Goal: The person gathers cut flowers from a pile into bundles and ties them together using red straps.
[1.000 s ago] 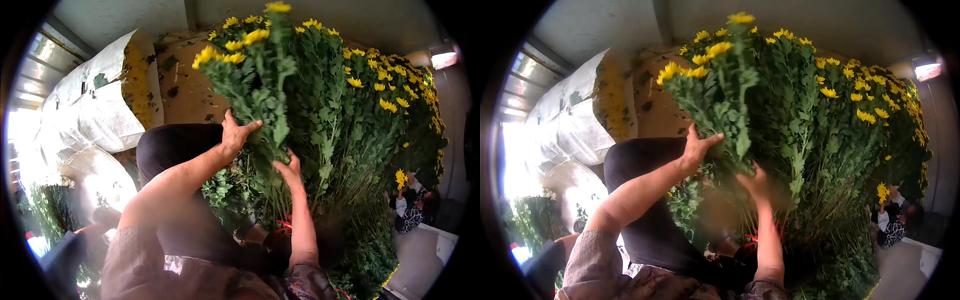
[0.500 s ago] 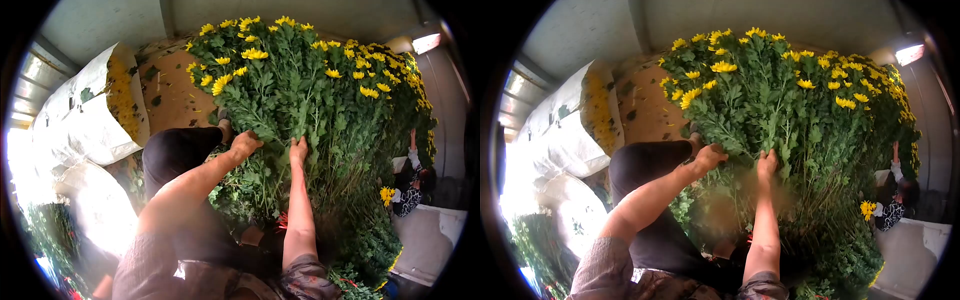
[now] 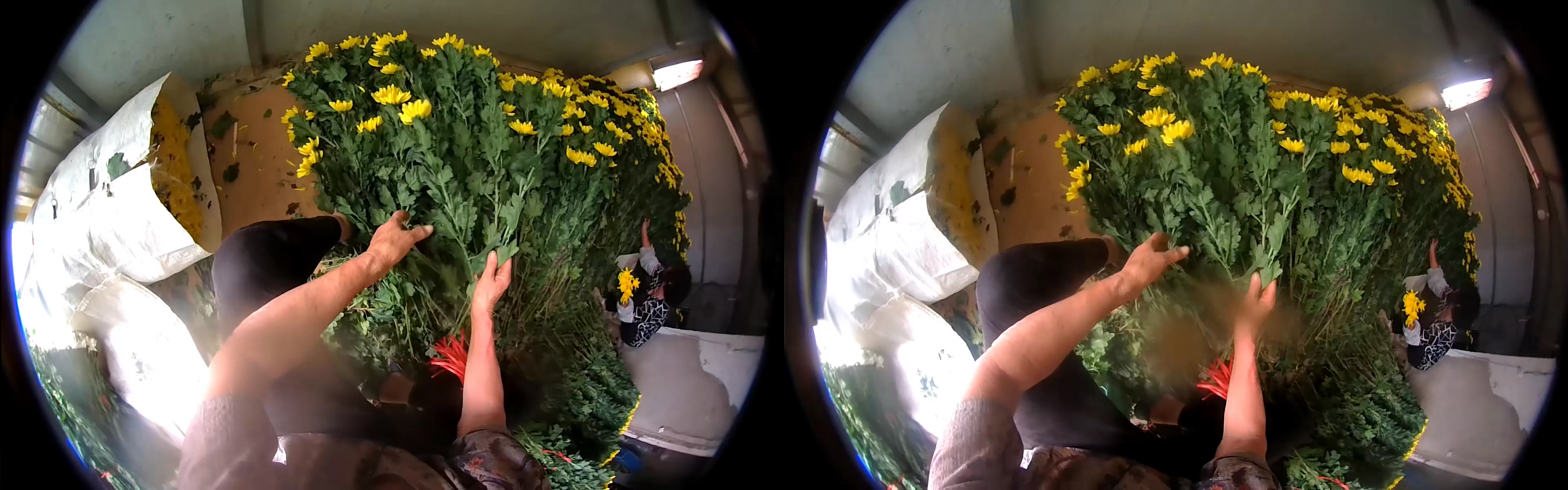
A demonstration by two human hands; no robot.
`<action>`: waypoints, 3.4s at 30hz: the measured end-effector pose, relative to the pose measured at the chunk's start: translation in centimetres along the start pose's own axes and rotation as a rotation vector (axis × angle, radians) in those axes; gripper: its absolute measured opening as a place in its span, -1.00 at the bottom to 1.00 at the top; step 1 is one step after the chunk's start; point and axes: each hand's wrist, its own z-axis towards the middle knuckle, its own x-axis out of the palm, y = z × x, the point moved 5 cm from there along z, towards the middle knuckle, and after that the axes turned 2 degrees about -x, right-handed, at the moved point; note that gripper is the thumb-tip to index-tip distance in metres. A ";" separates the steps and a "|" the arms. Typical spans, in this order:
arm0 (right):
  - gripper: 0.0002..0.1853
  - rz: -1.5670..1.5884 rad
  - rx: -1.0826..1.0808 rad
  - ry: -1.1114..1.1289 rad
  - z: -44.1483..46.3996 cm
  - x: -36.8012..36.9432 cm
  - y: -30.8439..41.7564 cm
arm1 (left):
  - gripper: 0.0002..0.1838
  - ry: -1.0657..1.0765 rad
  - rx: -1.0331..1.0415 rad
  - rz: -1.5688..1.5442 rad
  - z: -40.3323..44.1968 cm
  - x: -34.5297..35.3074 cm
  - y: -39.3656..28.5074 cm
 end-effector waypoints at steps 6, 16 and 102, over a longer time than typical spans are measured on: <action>-0.53 -0.809 -0.377 -0.101 0.4 0.1 0.9 | -0.09 0.049 -0.024 0.097 0.3 1.0 0.8; -0.52 -0.755 -0.202 0.408 -1.6 10.2 -1.1 | -0.12 -0.146 -0.069 0.157 -0.7 -0.3 0.7; -0.42 -0.864 -0.486 0.230 0.9 11.0 3.0 | -0.70 -0.432 0.009 -0.711 -1.2 -4.8 1.6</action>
